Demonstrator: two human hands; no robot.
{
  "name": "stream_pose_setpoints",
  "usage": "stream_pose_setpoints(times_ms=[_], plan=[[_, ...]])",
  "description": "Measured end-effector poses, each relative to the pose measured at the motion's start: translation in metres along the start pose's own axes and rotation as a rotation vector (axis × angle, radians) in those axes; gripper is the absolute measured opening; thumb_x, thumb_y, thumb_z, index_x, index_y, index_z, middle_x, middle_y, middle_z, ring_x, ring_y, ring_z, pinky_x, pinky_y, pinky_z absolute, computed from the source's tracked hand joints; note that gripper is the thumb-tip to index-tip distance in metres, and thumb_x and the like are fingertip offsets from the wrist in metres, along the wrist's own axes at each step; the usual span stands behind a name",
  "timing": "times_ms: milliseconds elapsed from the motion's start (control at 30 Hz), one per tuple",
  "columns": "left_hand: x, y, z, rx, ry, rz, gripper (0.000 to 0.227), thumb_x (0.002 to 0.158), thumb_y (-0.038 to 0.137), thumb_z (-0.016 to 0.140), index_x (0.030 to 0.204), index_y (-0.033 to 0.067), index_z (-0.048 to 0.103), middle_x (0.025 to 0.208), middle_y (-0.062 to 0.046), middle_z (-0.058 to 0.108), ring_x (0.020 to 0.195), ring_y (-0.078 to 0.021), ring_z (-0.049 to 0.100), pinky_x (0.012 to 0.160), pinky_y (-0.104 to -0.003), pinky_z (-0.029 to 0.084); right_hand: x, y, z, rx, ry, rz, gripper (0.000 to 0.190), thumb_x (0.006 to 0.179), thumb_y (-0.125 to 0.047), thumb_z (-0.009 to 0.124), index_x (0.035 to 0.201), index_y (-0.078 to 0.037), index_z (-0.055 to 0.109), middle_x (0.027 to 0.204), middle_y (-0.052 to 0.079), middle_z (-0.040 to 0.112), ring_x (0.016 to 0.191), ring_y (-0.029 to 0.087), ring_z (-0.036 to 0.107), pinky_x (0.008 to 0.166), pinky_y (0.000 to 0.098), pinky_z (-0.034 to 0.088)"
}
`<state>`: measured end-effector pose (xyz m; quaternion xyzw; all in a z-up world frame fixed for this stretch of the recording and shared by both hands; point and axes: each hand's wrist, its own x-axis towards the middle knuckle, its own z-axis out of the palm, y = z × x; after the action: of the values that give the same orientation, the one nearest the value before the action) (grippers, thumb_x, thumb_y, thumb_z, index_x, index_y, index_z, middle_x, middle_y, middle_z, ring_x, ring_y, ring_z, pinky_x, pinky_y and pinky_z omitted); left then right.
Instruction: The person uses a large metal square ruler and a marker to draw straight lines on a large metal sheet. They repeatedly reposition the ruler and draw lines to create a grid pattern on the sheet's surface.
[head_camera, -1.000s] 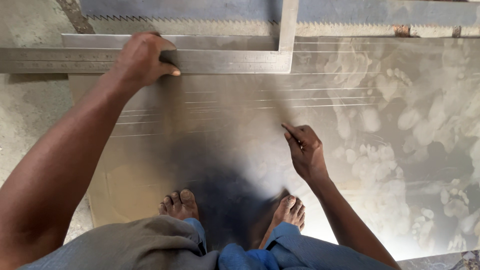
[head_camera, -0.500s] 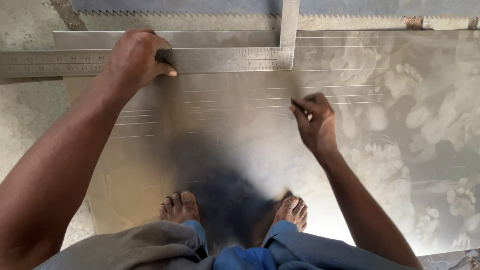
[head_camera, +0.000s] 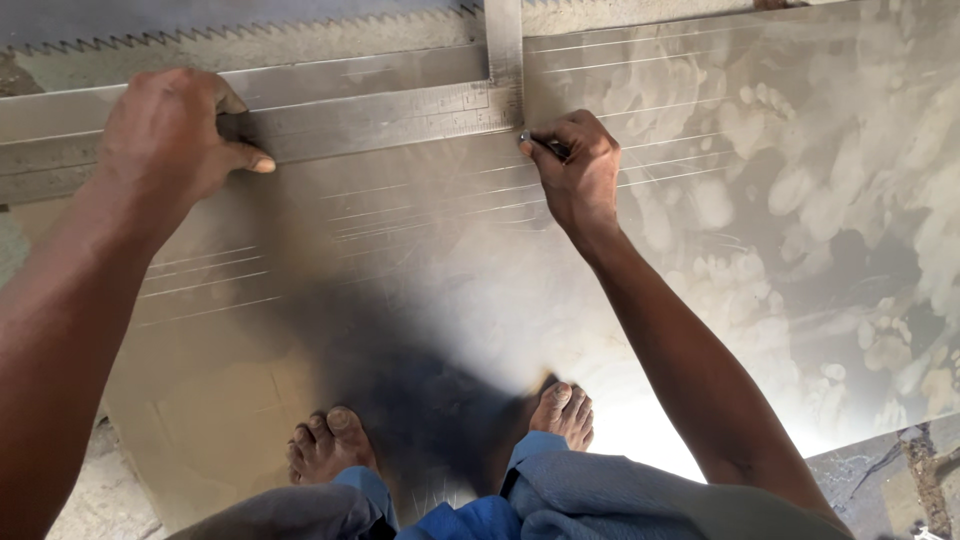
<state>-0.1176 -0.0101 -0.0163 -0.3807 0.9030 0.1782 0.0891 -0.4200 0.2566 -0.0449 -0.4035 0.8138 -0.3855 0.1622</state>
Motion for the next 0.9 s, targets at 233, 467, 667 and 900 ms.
stream_pose_setpoints(times_ms=[233,467,667,900], plan=[[0.002,0.003,0.000,0.030,-0.020,-0.022,0.062,0.066,0.039,0.097,0.110,-0.0003,0.078,0.092,-0.018,0.076,0.086,-0.0333,0.073,0.077,-0.046,0.058,0.005,0.001,0.003,0.023,-0.009,0.067,0.010,0.085,-0.006,0.085,0.091,-0.002,0.078,0.092,0.006,0.069,0.072,0.012,0.066,0.060,0.0276,0.056],[0.002,0.006,-0.002,0.034,-0.065,-0.056,0.062,0.067,0.040,0.095,0.113,0.0011,0.078,0.090,-0.018,0.076,0.083,-0.0323,0.074,0.076,-0.046,0.059,0.016,0.008,-0.002,-0.159,-0.135,0.008,0.007,0.086,-0.007,0.084,0.088,-0.002,0.079,0.092,0.008,0.071,0.072,0.016,0.069,0.061,0.0312,0.058],[-0.003,0.003,-0.002,0.032,0.004,-0.006,0.062,0.067,0.039,0.096,0.113,0.0017,0.078,0.096,-0.019,0.075,0.087,-0.0360,0.073,0.077,-0.048,0.058,0.028,0.000,-0.026,-0.291,-0.642,0.141,0.008,0.082,-0.010,0.084,0.089,-0.007,0.081,0.084,0.012,0.076,0.069,0.021,0.070,0.064,0.0362,0.057],[0.005,-0.006,0.012,0.103,0.013,-0.011,0.062,0.071,0.041,0.096,0.117,0.0045,0.078,0.105,-0.019,0.076,0.092,-0.0369,0.072,0.081,-0.048,0.058,0.010,0.011,-0.021,0.041,-0.041,0.056,0.013,0.084,-0.007,0.086,0.088,0.000,0.076,0.088,0.010,0.072,0.073,0.015,0.070,0.062,0.0305,0.057]])
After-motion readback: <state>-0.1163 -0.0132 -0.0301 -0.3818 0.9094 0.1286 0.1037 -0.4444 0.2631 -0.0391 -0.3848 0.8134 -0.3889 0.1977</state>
